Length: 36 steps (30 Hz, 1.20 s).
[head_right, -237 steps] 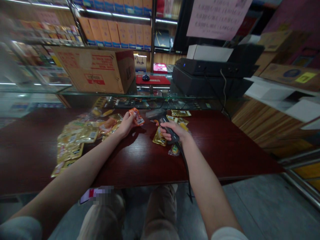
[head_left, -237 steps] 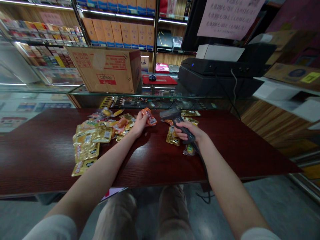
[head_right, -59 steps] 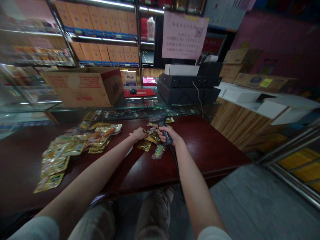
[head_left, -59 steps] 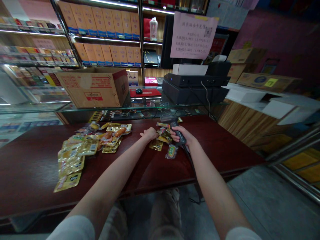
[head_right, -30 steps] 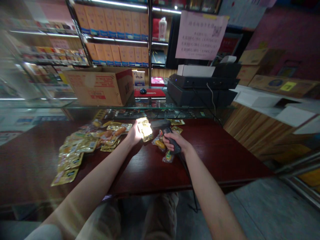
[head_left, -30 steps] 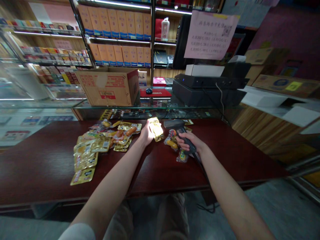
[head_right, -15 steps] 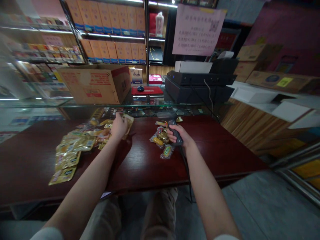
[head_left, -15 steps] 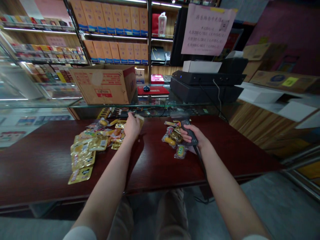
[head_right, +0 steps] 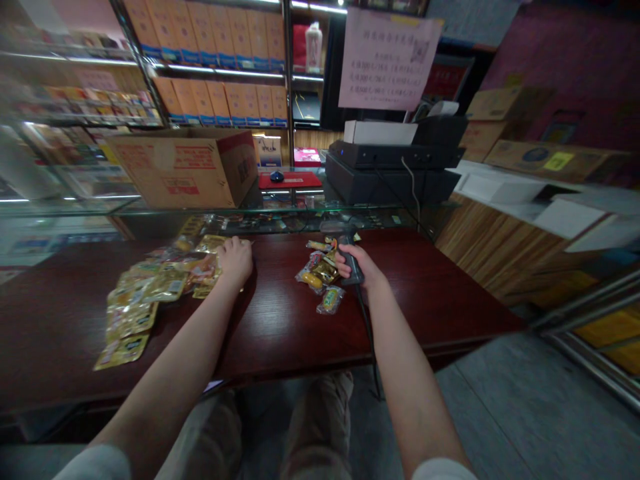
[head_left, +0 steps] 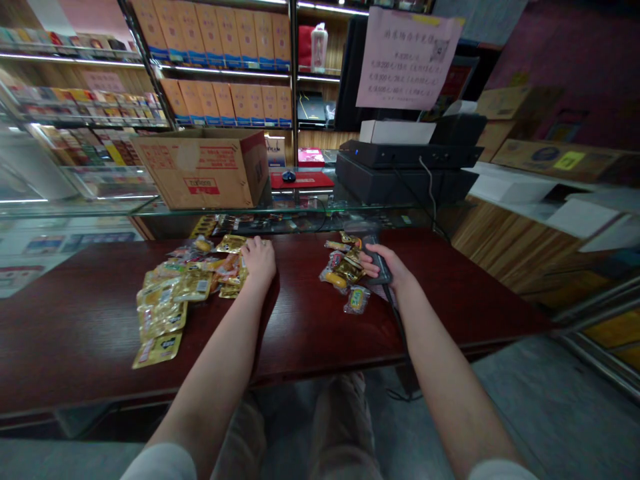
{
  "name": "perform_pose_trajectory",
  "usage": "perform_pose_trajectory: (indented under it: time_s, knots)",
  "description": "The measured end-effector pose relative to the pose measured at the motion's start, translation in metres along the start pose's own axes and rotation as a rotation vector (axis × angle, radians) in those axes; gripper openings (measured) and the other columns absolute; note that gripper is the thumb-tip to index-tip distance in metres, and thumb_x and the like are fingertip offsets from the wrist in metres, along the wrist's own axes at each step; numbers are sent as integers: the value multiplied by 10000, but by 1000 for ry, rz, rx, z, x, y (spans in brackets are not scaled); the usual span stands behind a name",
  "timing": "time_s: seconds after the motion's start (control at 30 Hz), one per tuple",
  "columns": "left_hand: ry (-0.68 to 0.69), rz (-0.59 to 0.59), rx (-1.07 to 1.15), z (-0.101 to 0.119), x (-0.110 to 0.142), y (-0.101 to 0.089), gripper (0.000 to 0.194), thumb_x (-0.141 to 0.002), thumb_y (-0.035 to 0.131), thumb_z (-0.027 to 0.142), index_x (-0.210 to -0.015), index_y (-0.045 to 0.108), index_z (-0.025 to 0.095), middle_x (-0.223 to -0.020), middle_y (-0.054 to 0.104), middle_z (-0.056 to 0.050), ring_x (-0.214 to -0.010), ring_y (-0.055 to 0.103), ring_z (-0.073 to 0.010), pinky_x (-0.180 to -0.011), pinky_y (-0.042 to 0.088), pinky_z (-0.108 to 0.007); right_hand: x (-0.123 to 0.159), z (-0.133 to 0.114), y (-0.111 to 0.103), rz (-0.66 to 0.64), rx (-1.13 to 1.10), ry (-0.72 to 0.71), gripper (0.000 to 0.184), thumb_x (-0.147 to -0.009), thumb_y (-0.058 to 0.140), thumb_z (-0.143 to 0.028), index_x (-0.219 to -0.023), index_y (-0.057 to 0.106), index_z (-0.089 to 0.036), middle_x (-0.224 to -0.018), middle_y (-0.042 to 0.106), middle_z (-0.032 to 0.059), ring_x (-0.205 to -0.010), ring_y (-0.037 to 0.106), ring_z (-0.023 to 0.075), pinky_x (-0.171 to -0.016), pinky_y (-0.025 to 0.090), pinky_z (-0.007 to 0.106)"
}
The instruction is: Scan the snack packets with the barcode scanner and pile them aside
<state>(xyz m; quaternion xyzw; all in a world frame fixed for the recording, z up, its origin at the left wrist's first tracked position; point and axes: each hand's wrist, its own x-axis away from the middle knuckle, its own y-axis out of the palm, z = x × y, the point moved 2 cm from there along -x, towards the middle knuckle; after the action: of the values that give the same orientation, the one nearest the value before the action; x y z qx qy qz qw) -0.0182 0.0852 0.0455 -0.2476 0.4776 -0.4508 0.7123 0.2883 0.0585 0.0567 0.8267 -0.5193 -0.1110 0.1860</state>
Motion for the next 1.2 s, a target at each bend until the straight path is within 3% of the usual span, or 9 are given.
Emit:
perform_pose_trajectory:
  time_s: [0.1, 0.17, 0.23, 0.33, 0.4, 0.67, 0.87, 1.03, 1.2]
  knots:
    - [-29, 47, 62, 4, 0, -7, 240, -918, 427, 176, -885, 664, 162, -1191, 570, -236, -1277, 385, -438, -1038, 245, -605, 0, 0, 2, -7, 1, -17, 232, -802, 670, -319, -828, 471, -202, -585, 440, -75, -377, 293, 42, -331, 301, 171]
    - [49, 3, 179, 19, 2, -4, 138, -892, 555, 256, -873, 661, 170, -1195, 571, -221, -1282, 385, -438, -1068, 233, -587, 0, -1, 3, -16, 4, -18, 232, -804, 669, -320, -850, 473, -205, -590, 439, -78, -378, 291, 43, -331, 301, 168]
    - [221, -163, 384, 39, 9, 5, 170, -816, 698, 361, -854, 673, 197, -1137, 602, -177, -1216, 458, -397, -1083, 272, -527, 0, -1, 3, -13, 3, -20, 240, -795, 676, -325, -860, 478, -206, -589, 431, -79, -377, 286, 43, -329, 297, 168]
    - [501, -539, 655, 64, 24, 22, 318, -679, 817, 462, -887, 705, 249, -1051, 639, -102, -1051, 550, -313, -1045, 361, -444, 0, -2, 1, 13, -4, -30, 249, -777, 686, -332, -848, 485, -204, -585, 425, -76, -373, 277, 43, -317, 281, 176]
    - [573, -642, 690, 71, 32, 28, 348, -653, 835, 446, -924, 715, 265, -1013, 647, -83, -1025, 556, -299, -1041, 365, -436, -1, -2, 0, 23, -13, -36, 251, -769, 689, -332, -830, 481, -204, -580, 426, -74, -370, 274, 41, -315, 275, 177]
    - [262, -499, 830, 49, 15, 29, 71, -758, 738, 314, -787, 709, 256, -851, 686, -62, -962, 600, -275, -1023, 381, -369, 1, -1, 2, -8, -21, -24, 220, -797, 666, -312, -872, 489, -206, -581, 440, -78, -372, 271, 40, -324, 278, 170]
    - [109, -256, 806, 31, -7, 18, 215, -818, 661, 387, -744, 704, 190, -706, 667, -28, -730, 596, -189, -756, 471, -272, 4, 1, 8, -84, 19, 22, 256, -799, 680, -318, -825, 452, -204, -583, 466, -78, -369, 285, 38, -318, 269, 168]
    - [-16, -291, 1072, 28, -7, 20, 370, -798, 669, 514, -853, 736, 154, -702, 672, -27, -575, 536, -134, -540, 428, -232, 4, 5, 16, -137, 65, 53, 285, -806, 692, -336, -816, 438, -207, -564, 472, -83, -346, 311, 38, -311, 267, 166]
    - [-125, -323, 1167, 29, -4, 24, 331, -761, 737, 449, -839, 751, 128, -724, 694, -38, -616, 572, -137, -605, 477, -253, 5, 8, 19, -212, 89, 112, 284, -817, 677, -337, -808, 425, -206, -567, 471, -86, -334, 314, 33, -310, 294, 169]
